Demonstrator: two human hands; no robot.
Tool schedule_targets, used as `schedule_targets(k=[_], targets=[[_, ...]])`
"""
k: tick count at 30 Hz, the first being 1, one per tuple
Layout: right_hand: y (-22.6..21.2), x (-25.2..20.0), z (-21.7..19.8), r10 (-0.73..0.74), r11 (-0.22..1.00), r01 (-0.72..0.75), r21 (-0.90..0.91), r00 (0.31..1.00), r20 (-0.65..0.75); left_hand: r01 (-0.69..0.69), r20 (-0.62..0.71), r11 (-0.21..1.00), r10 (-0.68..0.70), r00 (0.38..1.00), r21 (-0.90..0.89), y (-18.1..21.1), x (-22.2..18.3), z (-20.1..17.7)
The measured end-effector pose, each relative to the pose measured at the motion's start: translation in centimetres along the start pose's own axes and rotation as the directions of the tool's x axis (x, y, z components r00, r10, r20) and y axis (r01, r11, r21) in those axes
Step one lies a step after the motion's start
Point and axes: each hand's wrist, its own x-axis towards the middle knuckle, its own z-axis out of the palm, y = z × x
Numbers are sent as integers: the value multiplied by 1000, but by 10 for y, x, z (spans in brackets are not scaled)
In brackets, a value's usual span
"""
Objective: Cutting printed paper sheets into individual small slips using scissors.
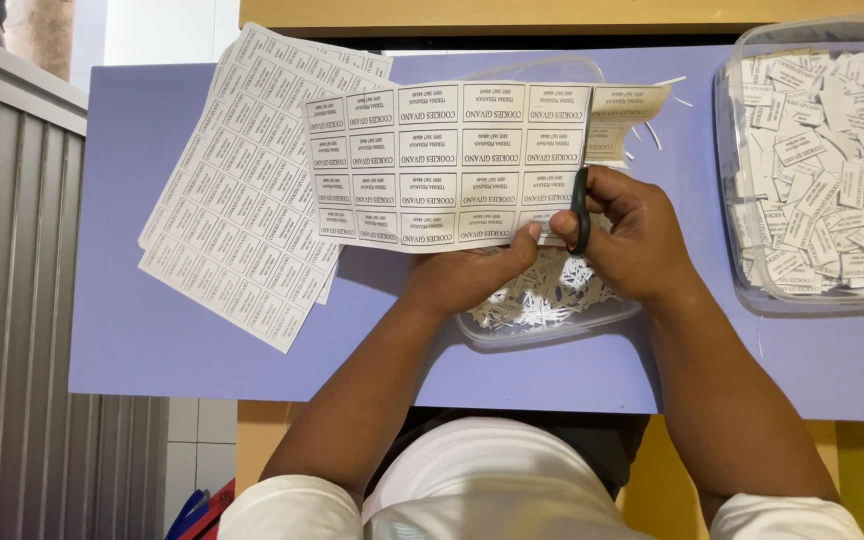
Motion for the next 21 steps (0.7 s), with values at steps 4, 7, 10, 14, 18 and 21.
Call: schedule_targets(k=[4, 7, 10, 14, 18, 21], targets=[[1, -1, 0, 2, 1000, -2, 0, 1000, -5, -12, -8, 1000, 12, 1000, -3, -1, 1, -2], [-3, 0, 1, -16, 1000, 15, -23, 1000, -21, -23, -13, 1000, 23, 1000, -7, -1, 1, -2], [8, -1, -3, 3, 1000, -3, -4, 1000, 0, -35, -20, 999, 35, 999, -9, -1, 3, -3], [9, -3, -2, 32, 999, -32, 5, 999, -16, -53, -34, 999, 53, 998, -10, -1, 2, -6], [3, -2, 1, 36, 999, -36, 1, 999, -17, -71, -49, 997, 70, 996, -14, -1, 1, -8], [9, -4, 0, 38, 999, -38, 21, 999, -9, -66, -147, 992, 49, 988, -109, 0, 0, 1]])
